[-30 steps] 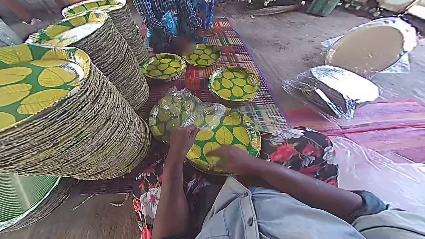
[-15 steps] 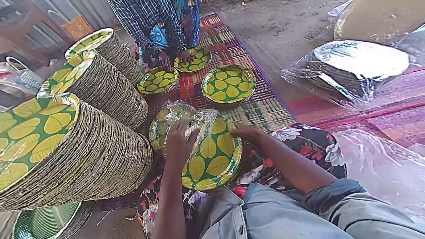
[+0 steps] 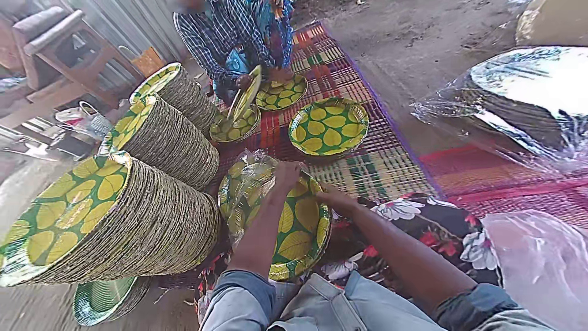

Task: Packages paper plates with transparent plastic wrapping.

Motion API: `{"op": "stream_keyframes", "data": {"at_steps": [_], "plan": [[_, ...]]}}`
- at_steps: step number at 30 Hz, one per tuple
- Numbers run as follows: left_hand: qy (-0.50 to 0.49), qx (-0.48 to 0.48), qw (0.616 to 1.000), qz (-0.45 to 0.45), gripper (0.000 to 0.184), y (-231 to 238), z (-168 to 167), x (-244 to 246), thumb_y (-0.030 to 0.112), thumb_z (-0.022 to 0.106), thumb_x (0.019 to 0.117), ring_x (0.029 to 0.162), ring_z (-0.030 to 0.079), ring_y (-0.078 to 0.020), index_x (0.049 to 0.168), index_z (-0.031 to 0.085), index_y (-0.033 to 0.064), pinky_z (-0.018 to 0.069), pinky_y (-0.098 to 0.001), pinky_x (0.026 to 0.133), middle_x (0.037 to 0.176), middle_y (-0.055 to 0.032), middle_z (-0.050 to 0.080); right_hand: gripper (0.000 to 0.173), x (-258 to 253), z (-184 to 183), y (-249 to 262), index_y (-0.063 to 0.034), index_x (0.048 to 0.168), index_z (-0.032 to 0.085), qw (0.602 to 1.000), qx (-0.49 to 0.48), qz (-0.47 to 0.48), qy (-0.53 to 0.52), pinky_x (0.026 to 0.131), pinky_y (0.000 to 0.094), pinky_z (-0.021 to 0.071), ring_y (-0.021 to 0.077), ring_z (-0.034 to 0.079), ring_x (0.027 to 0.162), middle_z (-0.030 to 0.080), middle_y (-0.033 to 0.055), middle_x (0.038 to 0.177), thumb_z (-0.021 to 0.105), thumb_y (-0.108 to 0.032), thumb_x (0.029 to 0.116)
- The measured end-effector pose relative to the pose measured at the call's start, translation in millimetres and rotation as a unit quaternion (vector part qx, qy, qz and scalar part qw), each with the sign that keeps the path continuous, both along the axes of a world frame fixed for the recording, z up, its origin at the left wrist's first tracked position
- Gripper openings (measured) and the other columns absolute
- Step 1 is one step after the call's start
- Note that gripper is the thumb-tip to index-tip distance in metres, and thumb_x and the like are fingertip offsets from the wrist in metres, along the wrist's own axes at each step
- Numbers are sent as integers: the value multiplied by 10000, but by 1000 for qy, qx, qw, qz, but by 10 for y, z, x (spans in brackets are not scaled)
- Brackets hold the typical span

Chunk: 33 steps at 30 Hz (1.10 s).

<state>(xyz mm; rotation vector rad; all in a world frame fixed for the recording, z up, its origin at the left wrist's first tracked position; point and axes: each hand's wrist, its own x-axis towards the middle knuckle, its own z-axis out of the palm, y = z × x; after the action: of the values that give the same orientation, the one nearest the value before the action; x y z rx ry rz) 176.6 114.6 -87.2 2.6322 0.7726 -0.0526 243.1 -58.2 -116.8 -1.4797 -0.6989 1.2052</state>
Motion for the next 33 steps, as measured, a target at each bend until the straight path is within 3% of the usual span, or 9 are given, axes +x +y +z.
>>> {"op": "stream_keyframes", "data": {"at_steps": [5, 8, 10, 11, 13, 15, 19, 24, 33], "plan": [[8, -14, 994, -110, 370, -671, -103, 20, 188, 435, 1101, 1270, 593, -392, 1258, 666, -55, 407, -519, 1125, 1272, -252, 665, 330, -157, -192, 129, 59, 1348, 496, 997, 22, -42, -54, 902, 286, 502, 97, 586, 1029, 602, 127, 1166, 514, -27, 1030], [-29, -73, 991, -111, 378, -830, -130, -102, 178, 419, 1106, 1408, 491, -341, 1322, 634, -45, 332, -491, 1199, 1420, -216, 593, 379, -190, -96, 99, 102, 1356, 549, 979, -23, 2, -201, 1119, 397, 398, 250, 549, 1282, 588, 245, 1363, 579, -39, 1005], [-84, -83, 985, -129, 380, -900, -119, -276, 184, 436, 1097, 1461, 433, -302, 1374, 622, 3, 249, -526, 1228, 1490, -172, 552, 311, -148, -443, 12, 175, 1249, 550, 959, 111, -39, -257, 963, 299, 482, 241, 609, 1103, 612, 298, 1190, 501, -54, 1043], [-103, -66, 985, -123, 386, -928, -62, -395, 194, 482, 1082, 1479, 405, -299, 1410, 603, 30, 211, -556, 1237, 1527, -164, 515, 289, -132, -879, 137, 262, 1047, 546, 910, 302, -154, -239, 721, 234, 488, 248, 613, 828, 596, 337, 911, 497, -19, 997], [-122, 6, 991, -58, 467, -895, 113, -717, 234, 598, 1033, 1503, 359, -330, 1470, 555, 75, 197, -609, 1231, 1585, -175, 434, 330, -91, -176, 21, 144, 1310, 471, 988, -25, -144, -48, 919, 392, 496, 274, 594, 1065, 571, 283, 1201, 428, -103, 1095], [-139, 58, 986, 69, 572, -654, 210, -1149, 250, 667, 992, 1493, 349, -402, 1498, 505, 37, 234, -635, 1207, 1605, -233, 375, 387, -79, -125, 80, 93, 1380, 475, 978, -85, -192, -16, 1010, 494, 469, 333, 571, 1206, 558, 289, 1326, 453, -155, 1083], [-247, -67, 913, 318, 707, -35, -127, -2030, 253, 597, 1024, 1502, 303, -422, 1554, 282, -94, 260, -516, 1231, 1596, -332, 300, 376, -126, -225, 162, 106, 1364, 495, 968, -58, -239, -49, 1030, 474, 444, 333, 558, 1223, 552, 300, 1340, 489, -124, 1066], [-277, -370, 802, 379, 590, -181, -433, -2184, 313, 355, 1128, 1548, 227, -317, 1607, 221, -4, 210, -505, 1240, 1676, -219, 204, 399, -286, -228, 148, 114, 1403, 440, 959, -18, -280, -33, 1028, 415, 446, 283, 544, 1220, 516, 287, 1368, 483, -94, 1066], [-349, -302, 794, 395, 659, 138, -746, -1945, 86, 472, 1077, 1535, 237, -375, 1622, 110, 9, 255, -493, 1227, 1668, -278, 148, 540, -275, -231, -47, 37, 1533, 294, 944, -12, -327, -47, 1063, 427, 442, 286, 514, 1297, 446, 264, 1479, 492, -68, 1043]]}}
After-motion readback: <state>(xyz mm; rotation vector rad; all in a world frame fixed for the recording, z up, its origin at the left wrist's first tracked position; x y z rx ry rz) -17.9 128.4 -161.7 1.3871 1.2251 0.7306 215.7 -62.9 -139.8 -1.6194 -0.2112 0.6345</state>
